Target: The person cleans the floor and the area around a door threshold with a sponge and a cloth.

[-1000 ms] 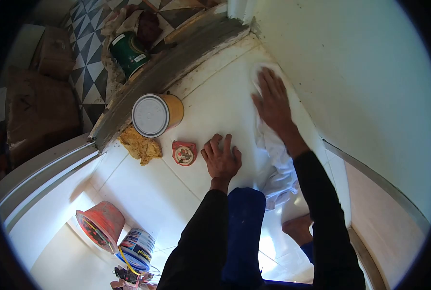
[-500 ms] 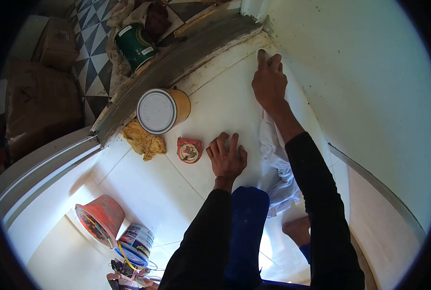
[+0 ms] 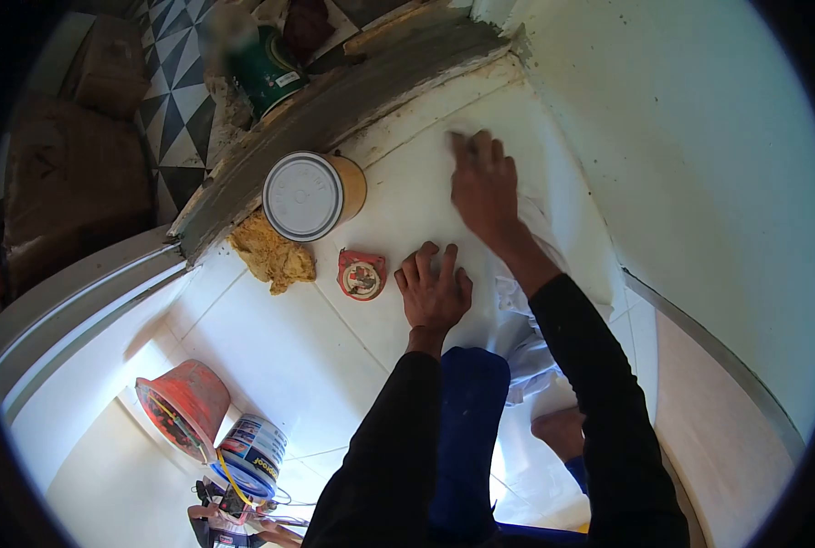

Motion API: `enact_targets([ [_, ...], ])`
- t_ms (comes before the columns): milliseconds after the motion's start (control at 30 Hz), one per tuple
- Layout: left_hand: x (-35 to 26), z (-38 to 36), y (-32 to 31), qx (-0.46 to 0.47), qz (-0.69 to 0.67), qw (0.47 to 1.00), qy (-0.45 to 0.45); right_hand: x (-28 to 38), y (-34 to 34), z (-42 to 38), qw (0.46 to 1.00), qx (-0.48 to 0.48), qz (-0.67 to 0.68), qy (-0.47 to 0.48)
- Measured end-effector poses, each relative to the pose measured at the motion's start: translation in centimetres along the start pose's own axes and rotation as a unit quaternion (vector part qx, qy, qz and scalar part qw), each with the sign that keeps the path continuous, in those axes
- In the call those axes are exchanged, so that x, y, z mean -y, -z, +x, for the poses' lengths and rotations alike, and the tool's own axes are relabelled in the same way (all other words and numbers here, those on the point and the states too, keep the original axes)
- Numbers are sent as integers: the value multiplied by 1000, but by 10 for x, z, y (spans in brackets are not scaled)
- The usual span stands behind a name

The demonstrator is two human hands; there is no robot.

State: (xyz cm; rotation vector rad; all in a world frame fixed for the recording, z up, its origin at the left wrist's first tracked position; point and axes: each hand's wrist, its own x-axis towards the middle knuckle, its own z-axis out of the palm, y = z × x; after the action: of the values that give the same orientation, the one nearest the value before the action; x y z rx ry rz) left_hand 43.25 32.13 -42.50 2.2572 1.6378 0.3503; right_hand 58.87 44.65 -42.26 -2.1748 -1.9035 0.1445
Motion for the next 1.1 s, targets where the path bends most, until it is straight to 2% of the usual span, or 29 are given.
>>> enact_targets([
  [33, 0, 2, 0, 1, -3, 1000, -3, 3, 12, -13, 999, 25, 1, 36],
  [167, 0, 0, -1, -6, -7, 1000, -6, -39, 38, -58, 998, 26, 49, 35],
  [233, 1, 1, -1, -9, -8, 1000, -6, -65, 43, -73, 998, -28, 20, 43],
  [267, 0, 1, 1, -6, -3, 1000, -4, -71, 45, -79, 999, 19, -5, 42],
  [400, 0, 1, 0, -15, 4, 1000, -13, -74, 34, -50, 999, 2, 23, 39],
  [467, -1, 1, -1, -13, 5, 1000, -19, -89, 22, -9, 995, -46, 15, 83],
  [567, -2, -1, -2, -10, 12, 1000, -23, -108, 21, 8, 993, -46, 38, 104],
  [700, 0, 0, -3, -3, 0, 1000, -13, -135, 35, -85, 997, -33, 21, 68],
  [767, 1, 0, -4, -4, 2, 1000, -7, -143, 42, -122, 1000, -4, -24, 10],
  [867, 0, 1, -4, -11, 11, 1000, -18, -130, 47, -108, 1000, -3, -5, 10],
  [933, 0, 0, -2, -12, 18, 1000, -19, -121, 35, -67, 996, -41, 49, 68],
  [1000, 0, 2, -3, -13, 21, 999, -25, -107, 25, -15, 995, -59, 40, 74],
  [1100, 0, -3, -5, -10, 22, 999, -27, -103, 18, 5, 994, -76, 46, 65],
])
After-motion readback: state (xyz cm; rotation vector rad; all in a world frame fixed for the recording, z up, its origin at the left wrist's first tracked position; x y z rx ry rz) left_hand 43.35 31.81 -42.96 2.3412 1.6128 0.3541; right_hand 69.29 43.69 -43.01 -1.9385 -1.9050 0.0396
